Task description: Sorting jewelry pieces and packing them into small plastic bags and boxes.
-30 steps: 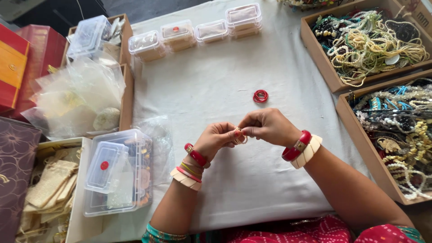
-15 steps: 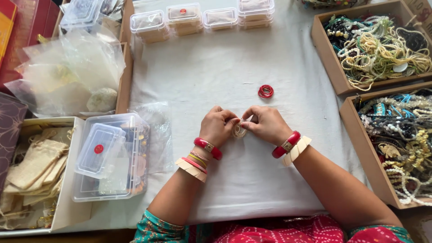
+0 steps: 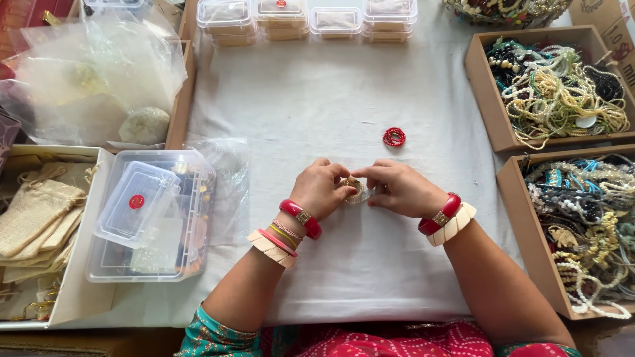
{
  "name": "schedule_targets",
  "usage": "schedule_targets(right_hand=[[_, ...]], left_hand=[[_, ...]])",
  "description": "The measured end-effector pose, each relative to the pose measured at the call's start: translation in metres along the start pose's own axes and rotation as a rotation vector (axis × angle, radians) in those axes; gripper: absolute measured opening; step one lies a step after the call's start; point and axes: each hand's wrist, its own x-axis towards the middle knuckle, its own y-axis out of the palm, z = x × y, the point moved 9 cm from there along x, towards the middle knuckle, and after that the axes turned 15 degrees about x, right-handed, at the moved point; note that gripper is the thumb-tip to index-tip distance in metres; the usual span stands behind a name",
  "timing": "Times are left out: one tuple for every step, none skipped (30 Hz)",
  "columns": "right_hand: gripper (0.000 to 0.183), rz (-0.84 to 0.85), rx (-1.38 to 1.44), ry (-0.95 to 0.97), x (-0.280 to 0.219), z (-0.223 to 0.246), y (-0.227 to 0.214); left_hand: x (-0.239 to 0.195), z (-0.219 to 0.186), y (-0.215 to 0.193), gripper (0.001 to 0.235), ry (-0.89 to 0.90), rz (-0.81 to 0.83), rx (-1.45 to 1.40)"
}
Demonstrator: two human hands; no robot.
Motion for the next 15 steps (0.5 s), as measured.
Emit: schedule_targets(right_hand=[[0.064,0.026,-0.063,-0.042,0.000,0.004,0.003],[0.064,0.025,-0.063,-0.041,-0.001,0.003,0.004],[0.060,0.019,-0.092,-0.037,-0.001,0.002,0.005],[0.057,0.012,-0.121,-0.033,-0.001,0.000,0.005],[0.057,0.012,-0.122,-0.033,-0.001,0.001,0.006],[0.052,-0.020,-0.141,-0.061,-0.001,0.004,0.005],[0.047,-0.050,-0.161,-0.090,-0.001,0.007,0.003],[0.047,-0.049,-0.163,-0.090,-0.001,0.010,0.004],[0.043,-0.079,-0.165,-0.094,0.000,0.014,0.003],[0.040,-0.108,-0.167,-0.097,0.001,0.018,0.002],[0.040,-0.105,-0.170,-0.098,0.001,0.017,0.003],[0.038,-0.134,-0.182,-0.129,0.000,0.018,0.003],[0.036,-0.162,-0.195,-0.158,-0.001,0.020,0.002],[0.036,-0.157,-0.197,-0.159,0.000,0.017,0.003],[0.033,-0.171,-0.217,-0.188,-0.001,0.017,0.004]], left_hand=[[-0.001,-0.002,0.000,0.027,0.001,0.003,0.017],[0.000,-0.001,0.002,0.027,0.002,0.004,0.017],[0.000,-0.001,0.003,0.024,-0.004,0.002,0.027],[0.000,0.000,0.005,0.022,-0.010,-0.001,0.038],[0.000,0.002,0.006,0.022,-0.009,-0.002,0.037],[0.001,0.003,0.008,0.021,-0.004,0.004,0.035],[0.002,0.004,0.010,0.020,0.001,0.009,0.032],[0.003,0.005,0.011,0.020,0.001,0.007,0.031],[0.003,0.005,0.010,0.020,0.018,-0.011,0.026],[0.003,0.005,0.009,0.019,0.035,-0.030,0.021],[0.003,0.005,0.009,0.019,0.033,-0.033,0.019],[0.004,0.007,0.008,0.017,0.018,-0.036,0.001],[0.003,0.008,0.008,0.014,0.001,-0.039,-0.017],[0.004,0.010,0.008,0.014,-0.002,-0.041,-0.020],[0.005,0.010,0.008,0.012,0.011,-0.051,-0.015]])
